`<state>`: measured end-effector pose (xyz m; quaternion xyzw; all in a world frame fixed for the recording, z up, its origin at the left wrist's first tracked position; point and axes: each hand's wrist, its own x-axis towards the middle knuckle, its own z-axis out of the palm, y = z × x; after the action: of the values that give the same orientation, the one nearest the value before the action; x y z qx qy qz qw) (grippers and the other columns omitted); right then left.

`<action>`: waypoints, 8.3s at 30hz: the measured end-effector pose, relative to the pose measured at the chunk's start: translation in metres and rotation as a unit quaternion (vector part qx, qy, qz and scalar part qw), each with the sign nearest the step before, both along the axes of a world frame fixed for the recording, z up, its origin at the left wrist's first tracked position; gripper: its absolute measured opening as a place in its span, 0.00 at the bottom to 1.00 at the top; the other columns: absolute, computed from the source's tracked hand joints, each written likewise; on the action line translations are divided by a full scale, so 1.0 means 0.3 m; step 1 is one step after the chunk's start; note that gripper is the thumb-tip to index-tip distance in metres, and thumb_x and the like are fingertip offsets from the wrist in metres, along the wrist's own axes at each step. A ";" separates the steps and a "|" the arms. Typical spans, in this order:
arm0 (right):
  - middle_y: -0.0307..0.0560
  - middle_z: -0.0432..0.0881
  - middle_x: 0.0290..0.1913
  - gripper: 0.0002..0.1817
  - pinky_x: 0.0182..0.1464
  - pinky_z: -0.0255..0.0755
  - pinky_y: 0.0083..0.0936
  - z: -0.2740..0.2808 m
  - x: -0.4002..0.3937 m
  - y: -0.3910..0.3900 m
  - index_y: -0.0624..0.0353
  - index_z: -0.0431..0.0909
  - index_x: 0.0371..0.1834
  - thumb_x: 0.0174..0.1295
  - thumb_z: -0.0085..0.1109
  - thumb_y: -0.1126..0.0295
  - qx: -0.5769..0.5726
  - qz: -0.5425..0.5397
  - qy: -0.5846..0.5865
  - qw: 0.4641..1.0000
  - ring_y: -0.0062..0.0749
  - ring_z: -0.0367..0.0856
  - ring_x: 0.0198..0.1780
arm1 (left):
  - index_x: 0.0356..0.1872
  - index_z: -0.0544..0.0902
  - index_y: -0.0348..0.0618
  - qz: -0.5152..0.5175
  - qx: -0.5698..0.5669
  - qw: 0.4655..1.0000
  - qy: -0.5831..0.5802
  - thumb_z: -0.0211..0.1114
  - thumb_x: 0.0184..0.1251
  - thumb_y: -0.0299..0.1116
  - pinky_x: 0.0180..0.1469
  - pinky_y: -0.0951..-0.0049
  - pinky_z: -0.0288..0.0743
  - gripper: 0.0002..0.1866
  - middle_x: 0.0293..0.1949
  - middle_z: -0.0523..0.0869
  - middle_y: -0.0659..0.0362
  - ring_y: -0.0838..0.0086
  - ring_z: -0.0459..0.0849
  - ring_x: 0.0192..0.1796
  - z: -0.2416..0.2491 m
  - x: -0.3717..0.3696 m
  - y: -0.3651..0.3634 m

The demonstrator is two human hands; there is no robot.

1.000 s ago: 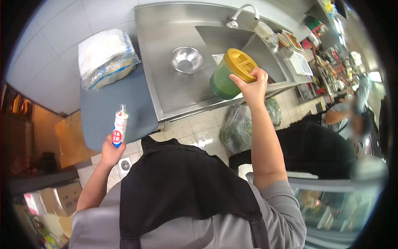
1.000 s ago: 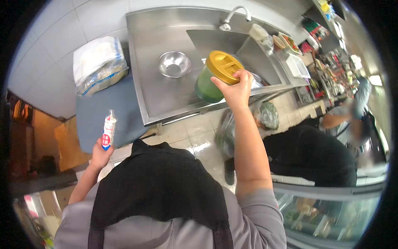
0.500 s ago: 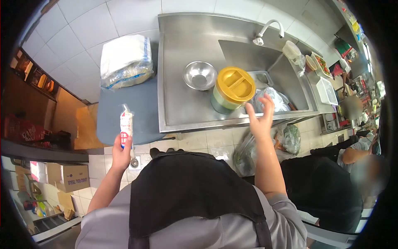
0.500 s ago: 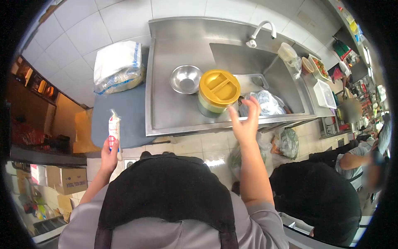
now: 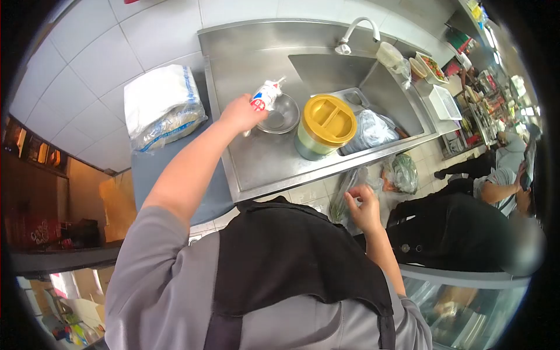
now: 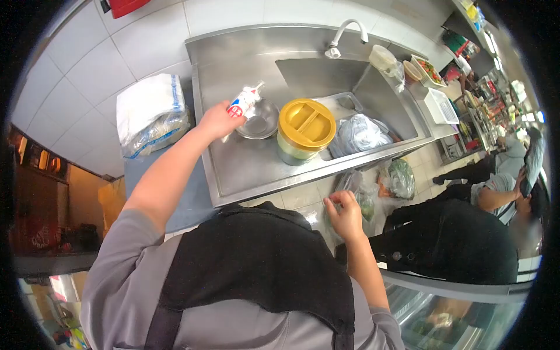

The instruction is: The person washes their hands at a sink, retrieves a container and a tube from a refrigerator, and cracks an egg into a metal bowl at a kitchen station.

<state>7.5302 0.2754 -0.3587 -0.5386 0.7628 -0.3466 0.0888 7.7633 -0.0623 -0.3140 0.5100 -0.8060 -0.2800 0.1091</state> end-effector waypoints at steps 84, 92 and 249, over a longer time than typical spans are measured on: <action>0.40 0.80 0.31 0.25 0.25 0.71 0.18 -0.017 0.674 0.667 0.58 0.68 0.66 0.64 0.51 0.69 -0.075 -0.498 -0.394 0.769 0.19 0.74 0.22 | 0.60 0.71 0.31 -0.019 0.319 0.894 0.314 0.65 0.59 0.43 0.48 0.65 0.77 0.32 0.52 0.78 0.47 0.62 0.80 0.51 -0.034 0.296 0.132; 0.46 0.83 0.32 0.28 0.29 0.73 0.22 -0.184 0.981 1.007 0.61 0.67 0.66 0.61 0.54 0.68 -0.121 -0.547 -0.395 0.728 0.22 0.79 0.26 | 0.53 0.76 0.35 -0.075 0.467 0.811 0.345 0.63 0.62 0.41 0.44 0.65 0.80 0.23 0.44 0.83 0.53 0.67 0.84 0.43 0.012 0.263 0.462; 0.48 0.82 0.50 0.26 0.43 0.76 0.21 -0.507 1.650 1.722 0.63 0.68 0.66 0.62 0.53 0.75 -0.153 -0.673 -0.439 0.576 0.26 0.82 0.45 | 0.37 0.84 0.29 -0.283 0.155 0.890 -0.321 0.67 0.42 0.47 0.47 0.64 0.79 0.28 0.39 0.87 0.43 0.58 0.87 0.43 -0.940 0.910 0.682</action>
<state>8.0253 0.7921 -0.5109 0.3414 0.7096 -0.6124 0.0702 8.0363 0.1423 -0.5959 0.3328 -0.8536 -0.2414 -0.3200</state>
